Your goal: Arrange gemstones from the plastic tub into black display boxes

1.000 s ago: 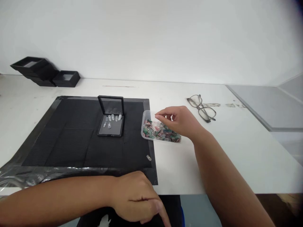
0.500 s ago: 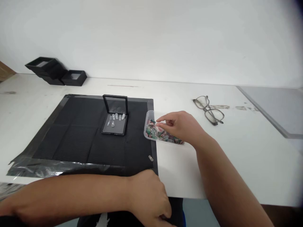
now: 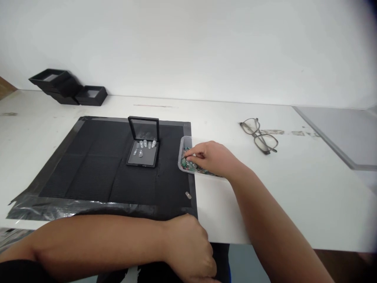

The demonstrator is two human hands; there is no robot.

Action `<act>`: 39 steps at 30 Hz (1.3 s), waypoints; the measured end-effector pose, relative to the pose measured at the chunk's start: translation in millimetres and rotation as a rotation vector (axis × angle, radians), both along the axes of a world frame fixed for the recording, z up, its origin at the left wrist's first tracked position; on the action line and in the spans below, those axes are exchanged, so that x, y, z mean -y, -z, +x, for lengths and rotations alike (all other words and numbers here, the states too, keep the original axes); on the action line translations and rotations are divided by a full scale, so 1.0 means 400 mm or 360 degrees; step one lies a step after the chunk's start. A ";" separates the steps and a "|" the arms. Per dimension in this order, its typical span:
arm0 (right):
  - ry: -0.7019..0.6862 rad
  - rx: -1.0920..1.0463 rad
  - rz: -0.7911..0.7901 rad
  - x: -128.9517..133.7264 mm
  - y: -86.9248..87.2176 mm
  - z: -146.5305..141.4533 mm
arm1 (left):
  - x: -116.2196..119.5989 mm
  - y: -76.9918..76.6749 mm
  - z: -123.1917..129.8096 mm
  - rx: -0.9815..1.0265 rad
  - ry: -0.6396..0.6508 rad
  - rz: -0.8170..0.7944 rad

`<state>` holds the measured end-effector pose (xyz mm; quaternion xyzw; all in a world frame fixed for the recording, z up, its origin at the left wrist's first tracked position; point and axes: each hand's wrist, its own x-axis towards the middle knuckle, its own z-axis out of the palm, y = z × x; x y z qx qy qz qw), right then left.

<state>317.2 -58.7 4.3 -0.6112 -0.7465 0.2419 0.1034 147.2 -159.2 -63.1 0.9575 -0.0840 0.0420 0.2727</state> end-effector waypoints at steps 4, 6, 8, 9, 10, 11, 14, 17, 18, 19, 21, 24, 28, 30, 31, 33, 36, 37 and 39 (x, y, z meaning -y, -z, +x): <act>-0.0009 -0.0009 -0.0063 0.002 -0.001 -0.012 | -0.003 0.003 -0.002 0.0009 0.0006 -0.0071; -0.0005 -0.0007 -0.0090 0.004 -0.001 -0.014 | -0.006 0.000 -0.002 -0.0012 0.0033 -0.0065; -0.0002 -0.0016 -0.0084 0.004 0.000 -0.012 | -0.008 -0.005 -0.003 -0.0061 0.0066 -0.0057; -0.0003 -0.0023 -0.0069 0.005 0.001 -0.009 | -0.009 -0.007 -0.004 -0.0079 0.0076 -0.0058; -0.0006 -0.0034 -0.0050 0.005 0.001 -0.006 | -0.011 -0.008 -0.004 -0.0084 0.0076 -0.0062; -0.0009 -0.0050 -0.0035 0.007 0.001 -0.001 | -0.012 -0.008 -0.005 -0.0074 0.0073 -0.0071; -0.0007 -0.0156 -0.0043 0.014 -0.003 0.010 | -0.014 -0.006 -0.008 -0.0009 0.0063 -0.0117; -0.0028 -0.0293 -0.0138 0.022 -0.011 0.017 | -0.015 -0.002 -0.010 -0.0012 0.0068 -0.0142; -0.0042 -0.0309 -0.0185 0.023 -0.012 0.018 | -0.016 -0.002 -0.010 -0.0016 0.0069 -0.0140; -0.0047 -0.0303 -0.0230 0.024 -0.012 0.019 | -0.016 -0.001 -0.010 -0.0013 0.0075 -0.0138; -0.0036 -0.0255 -0.0290 0.023 -0.009 0.019 | -0.016 -0.002 -0.011 0.0012 0.0072 -0.0132; -0.0009 -0.0200 -0.0291 0.021 -0.003 0.018 | -0.017 -0.004 -0.011 0.0031 0.0069 -0.0135; -0.0030 -0.0166 -0.0259 0.019 -0.002 0.013 | -0.019 -0.004 -0.011 0.0017 0.0069 -0.0126; -0.0056 -0.0146 -0.0244 0.019 -0.004 0.010 | -0.019 -0.002 -0.011 0.0033 0.0061 -0.0135; -0.0062 -0.0136 -0.0239 0.020 -0.004 0.009 | -0.019 -0.001 -0.012 0.0040 0.0059 -0.0145; -0.0051 -0.0112 -0.0237 0.020 -0.004 0.008 | -0.018 0.001 -0.012 0.0038 0.0057 -0.0162; -0.0035 -0.0067 -0.0231 0.021 -0.004 0.006 | -0.017 0.000 -0.013 0.0024 0.0064 -0.0180; -0.0034 -0.0047 -0.0230 0.021 -0.004 0.005 | -0.017 -0.002 -0.013 0.0011 0.0067 -0.0173; -0.0042 -0.0023 -0.0230 0.021 -0.005 0.003 | -0.019 -0.008 -0.012 -0.0034 0.0075 -0.0148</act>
